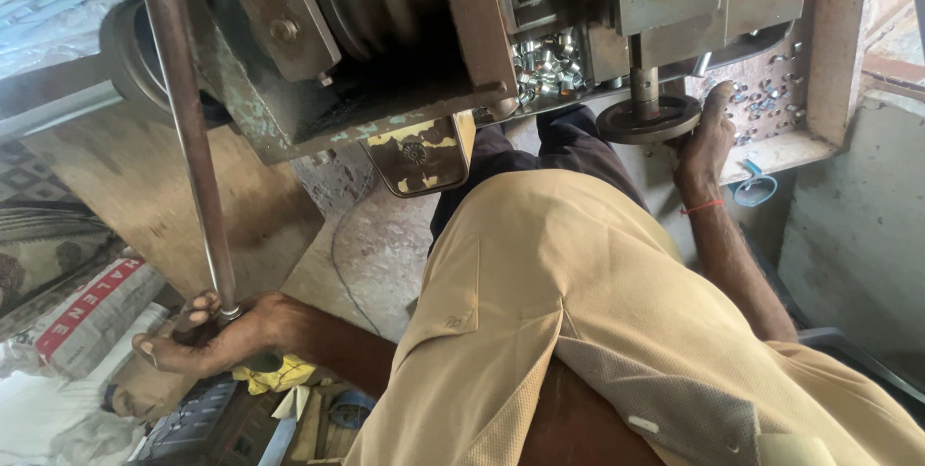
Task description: The person operates a manual metal press in a workshop, repeatedly placing small metal pieces into the press and actuating the lever to shape them. The person handles the metal pieces one at a time and collects the finished parts in a tray.
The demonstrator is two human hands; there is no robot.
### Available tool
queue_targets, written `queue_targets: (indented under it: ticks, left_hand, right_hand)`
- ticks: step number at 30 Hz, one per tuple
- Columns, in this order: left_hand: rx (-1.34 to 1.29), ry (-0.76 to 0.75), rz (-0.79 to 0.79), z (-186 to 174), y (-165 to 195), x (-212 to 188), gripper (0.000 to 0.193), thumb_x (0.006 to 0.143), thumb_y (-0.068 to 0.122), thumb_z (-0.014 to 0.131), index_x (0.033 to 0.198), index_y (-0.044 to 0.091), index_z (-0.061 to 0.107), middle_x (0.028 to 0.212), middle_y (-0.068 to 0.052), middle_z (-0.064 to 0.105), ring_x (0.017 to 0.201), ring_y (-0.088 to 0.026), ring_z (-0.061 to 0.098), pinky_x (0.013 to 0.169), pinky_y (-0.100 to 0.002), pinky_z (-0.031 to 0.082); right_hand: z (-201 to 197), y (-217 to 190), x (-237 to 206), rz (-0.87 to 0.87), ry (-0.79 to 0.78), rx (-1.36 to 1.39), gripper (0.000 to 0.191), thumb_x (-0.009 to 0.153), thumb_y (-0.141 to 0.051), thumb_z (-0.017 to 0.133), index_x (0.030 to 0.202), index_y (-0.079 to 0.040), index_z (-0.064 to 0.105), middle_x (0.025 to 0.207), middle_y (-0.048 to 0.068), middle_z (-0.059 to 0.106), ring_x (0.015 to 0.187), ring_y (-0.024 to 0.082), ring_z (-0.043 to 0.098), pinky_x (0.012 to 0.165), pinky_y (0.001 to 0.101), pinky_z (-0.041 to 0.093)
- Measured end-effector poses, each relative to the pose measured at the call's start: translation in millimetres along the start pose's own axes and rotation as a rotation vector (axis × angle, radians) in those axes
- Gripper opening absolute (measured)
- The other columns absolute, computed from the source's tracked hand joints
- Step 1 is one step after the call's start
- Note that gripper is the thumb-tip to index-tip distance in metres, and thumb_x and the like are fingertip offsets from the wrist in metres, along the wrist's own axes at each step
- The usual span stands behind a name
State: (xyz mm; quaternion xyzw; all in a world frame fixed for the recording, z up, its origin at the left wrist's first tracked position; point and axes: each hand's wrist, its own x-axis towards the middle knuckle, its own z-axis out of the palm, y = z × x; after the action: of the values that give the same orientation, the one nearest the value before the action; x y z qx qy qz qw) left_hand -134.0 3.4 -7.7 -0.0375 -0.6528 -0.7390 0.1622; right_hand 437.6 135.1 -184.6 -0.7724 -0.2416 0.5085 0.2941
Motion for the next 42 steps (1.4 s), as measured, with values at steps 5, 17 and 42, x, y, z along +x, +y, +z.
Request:
queue_targets:
  ticks: [5, 17, 42]
  left_hand:
    - [-0.025, -0.011, -0.021, -2.8, -2.4, -0.2, 0.050, 0.094, 0.034, 0.066, 0.125, -0.005, 0.065, 0.076, 0.001, 0.046, 0.058, -0.009, 0.044, 0.052, -0.025, 0.038]
    - [-0.102, 0.002, -0.058, -2.5, -5.0, 2.2, 0.050, 0.095, 0.034, 0.066, 0.127, -0.004, 0.065, 0.073, 0.001, 0.046, 0.060, -0.011, 0.043, 0.054, -0.026, 0.036]
    - [-0.035, -0.022, 0.010, 4.5, 1.5, -1.0, 0.047, 0.097, 0.032, 0.065, 0.125, -0.007, 0.063, 0.068, 0.003, 0.041, 0.057, -0.010, 0.042, 0.051, -0.026, 0.037]
  right_hand:
    - [-10.0, -4.5, -18.5, 0.017, 0.037, -0.040, 0.085, 0.107, -0.073, 0.031, 0.090, -0.001, 0.075, 0.064, 0.002, 0.059, 0.054, 0.009, 0.052, 0.049, 0.0268, 0.041]
    - [-5.0, -13.3, -1.7, -0.024, -0.360, -0.684, 0.035, 0.110, -0.026, 0.046, 0.124, -0.004, 0.069, 0.110, 0.015, 0.074, 0.102, 0.025, 0.069, 0.087, 0.0425, 0.053]
    - [-8.5, -10.7, -13.2, 0.100, -0.434, -0.120, 0.035, 0.097, -0.010, 0.051, 0.124, 0.004, 0.067, 0.108, 0.017, 0.075, 0.096, 0.028, 0.069, 0.087, 0.0410, 0.057]
